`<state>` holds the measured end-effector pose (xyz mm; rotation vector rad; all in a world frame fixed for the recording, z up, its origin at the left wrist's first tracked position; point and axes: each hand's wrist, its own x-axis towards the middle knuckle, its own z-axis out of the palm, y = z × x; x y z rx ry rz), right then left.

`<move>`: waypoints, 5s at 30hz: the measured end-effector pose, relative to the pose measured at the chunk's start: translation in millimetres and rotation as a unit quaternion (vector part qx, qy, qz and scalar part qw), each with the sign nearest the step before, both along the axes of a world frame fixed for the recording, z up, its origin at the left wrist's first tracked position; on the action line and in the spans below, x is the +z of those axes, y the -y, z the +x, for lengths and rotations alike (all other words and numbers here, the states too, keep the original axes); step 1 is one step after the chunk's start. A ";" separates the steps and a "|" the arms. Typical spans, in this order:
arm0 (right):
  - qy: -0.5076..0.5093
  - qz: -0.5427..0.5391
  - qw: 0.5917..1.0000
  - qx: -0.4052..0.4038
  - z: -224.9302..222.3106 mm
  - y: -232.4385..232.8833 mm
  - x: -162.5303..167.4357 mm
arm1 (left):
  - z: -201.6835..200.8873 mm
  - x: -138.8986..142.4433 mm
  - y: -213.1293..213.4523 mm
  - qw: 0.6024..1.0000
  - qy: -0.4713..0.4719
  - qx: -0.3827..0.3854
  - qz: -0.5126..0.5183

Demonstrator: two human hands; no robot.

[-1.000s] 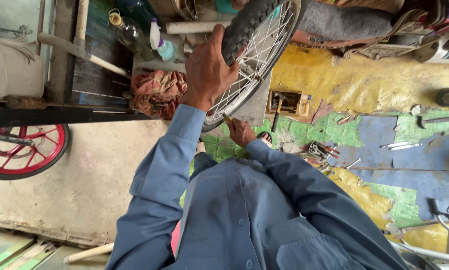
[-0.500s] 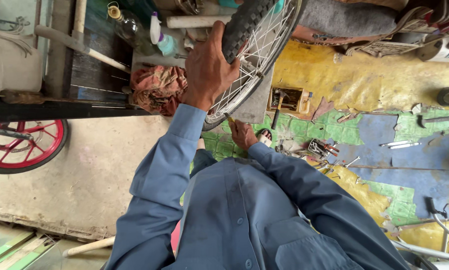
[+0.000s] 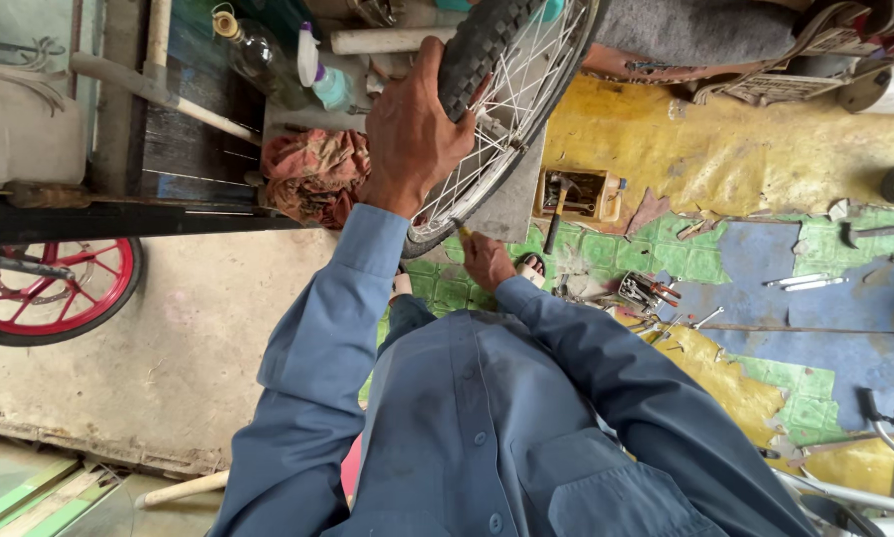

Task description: The person uses a small tool to scrape or clean the rim of a bicycle wheel while holding it steady with the other hand. The wheel is positioned vertically on a workbench in a cluttered workshop.

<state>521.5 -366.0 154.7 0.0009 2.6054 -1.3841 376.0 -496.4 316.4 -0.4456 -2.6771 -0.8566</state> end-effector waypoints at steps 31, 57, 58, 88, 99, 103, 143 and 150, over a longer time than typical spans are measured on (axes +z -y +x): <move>-0.051 0.038 0.997 0.048 -18.4 1.6 15.3 | 12.0 4.6 -3.2 0.997 0.071 0.023 -0.014; 0.111 0.046 0.971 0.208 -40.3 -9.7 14.3 | 25.3 -1.4 -15.5 0.999 0.054 -0.001 0.007; 0.081 0.060 0.974 0.202 -40.0 -10.4 13.5 | 25.8 -2.5 -16.3 0.998 0.057 -0.006 0.008; -0.040 -0.013 0.999 0.002 13.9 7.5 -32.2 | 26.7 -12.5 -13.7 0.998 -0.055 0.000 -0.014; -0.009 -0.020 0.999 -0.029 24.4 9.1 -21.3 | 25.1 0.7 -12.8 1.000 0.024 -0.004 0.013; -0.040 0.025 0.999 -0.012 22.9 4.3 -21.1 | 20.7 3.7 -11.0 0.994 0.108 -0.001 0.025; -0.058 0.003 0.997 0.050 35.8 12.3 -8.2 | 21.3 2.8 -9.1 0.997 0.080 -0.005 0.022; -0.126 0.080 0.987 0.067 25.9 12.7 -2.1 | 26.9 -0.4 -4.9 0.998 0.062 -0.012 0.017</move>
